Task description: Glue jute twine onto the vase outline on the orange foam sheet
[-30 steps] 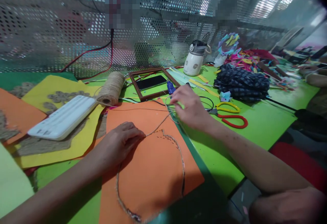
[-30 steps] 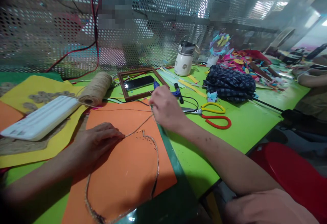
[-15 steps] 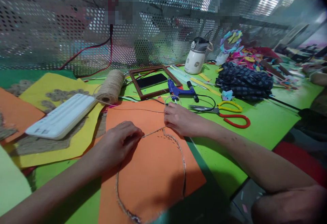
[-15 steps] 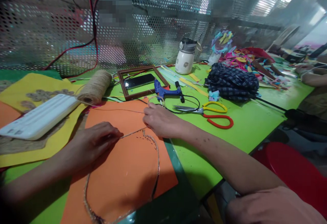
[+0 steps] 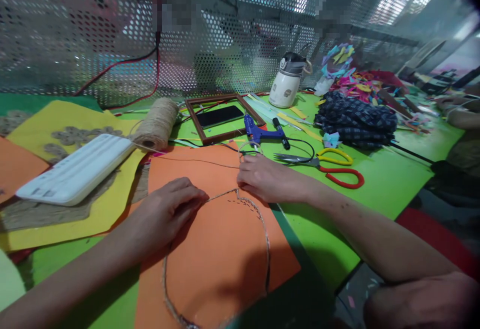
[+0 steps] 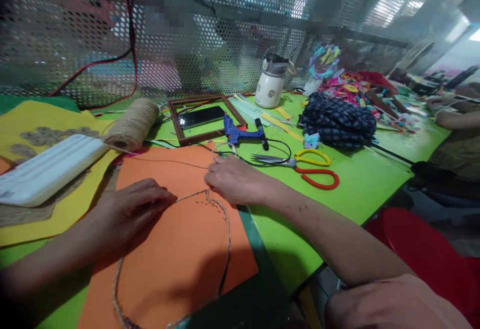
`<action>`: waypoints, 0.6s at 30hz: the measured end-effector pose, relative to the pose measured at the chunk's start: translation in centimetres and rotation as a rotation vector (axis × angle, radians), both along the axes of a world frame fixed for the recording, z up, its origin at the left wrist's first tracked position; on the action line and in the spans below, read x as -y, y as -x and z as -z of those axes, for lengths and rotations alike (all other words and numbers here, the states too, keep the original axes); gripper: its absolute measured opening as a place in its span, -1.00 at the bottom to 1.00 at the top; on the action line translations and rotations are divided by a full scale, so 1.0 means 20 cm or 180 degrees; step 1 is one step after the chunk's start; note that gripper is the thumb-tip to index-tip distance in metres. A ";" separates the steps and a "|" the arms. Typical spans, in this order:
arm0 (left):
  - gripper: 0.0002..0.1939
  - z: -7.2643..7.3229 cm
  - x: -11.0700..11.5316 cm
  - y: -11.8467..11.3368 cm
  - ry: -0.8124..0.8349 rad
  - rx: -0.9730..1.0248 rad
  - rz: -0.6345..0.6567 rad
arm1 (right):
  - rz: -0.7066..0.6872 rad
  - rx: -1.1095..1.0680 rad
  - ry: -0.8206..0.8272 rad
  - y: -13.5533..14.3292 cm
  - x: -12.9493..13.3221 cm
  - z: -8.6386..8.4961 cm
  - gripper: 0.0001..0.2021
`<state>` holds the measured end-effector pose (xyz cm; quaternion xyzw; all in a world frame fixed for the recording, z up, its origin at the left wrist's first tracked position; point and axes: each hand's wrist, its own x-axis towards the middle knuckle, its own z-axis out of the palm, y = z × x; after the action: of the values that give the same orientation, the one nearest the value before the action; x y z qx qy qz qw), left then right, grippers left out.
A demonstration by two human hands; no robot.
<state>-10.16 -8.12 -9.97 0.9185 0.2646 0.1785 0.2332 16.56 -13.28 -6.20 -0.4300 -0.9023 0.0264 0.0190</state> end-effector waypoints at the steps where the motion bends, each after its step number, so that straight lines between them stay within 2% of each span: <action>1: -0.79 0.00 0.00 0.00 -0.0033 0.0018 0.0023 | -0.0038 0.0071 -0.0018 0.00 0.00 0.00 -0.84; 13: -0.74 0.01 0.02 -0.01 -0.0135 0.0010 0.0127 | -0.0243 0.0229 0.0057 0.00 0.01 -0.02 -0.82; 18: -0.73 0.00 0.02 -0.01 -0.0154 0.0012 0.0131 | -0.0179 0.0232 0.0129 0.01 0.03 -0.04 -0.82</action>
<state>-9.88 -8.57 -9.98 0.9288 0.2409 0.1818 0.2151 16.40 -13.83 -5.46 -0.4055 -0.9133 0.0294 -0.0234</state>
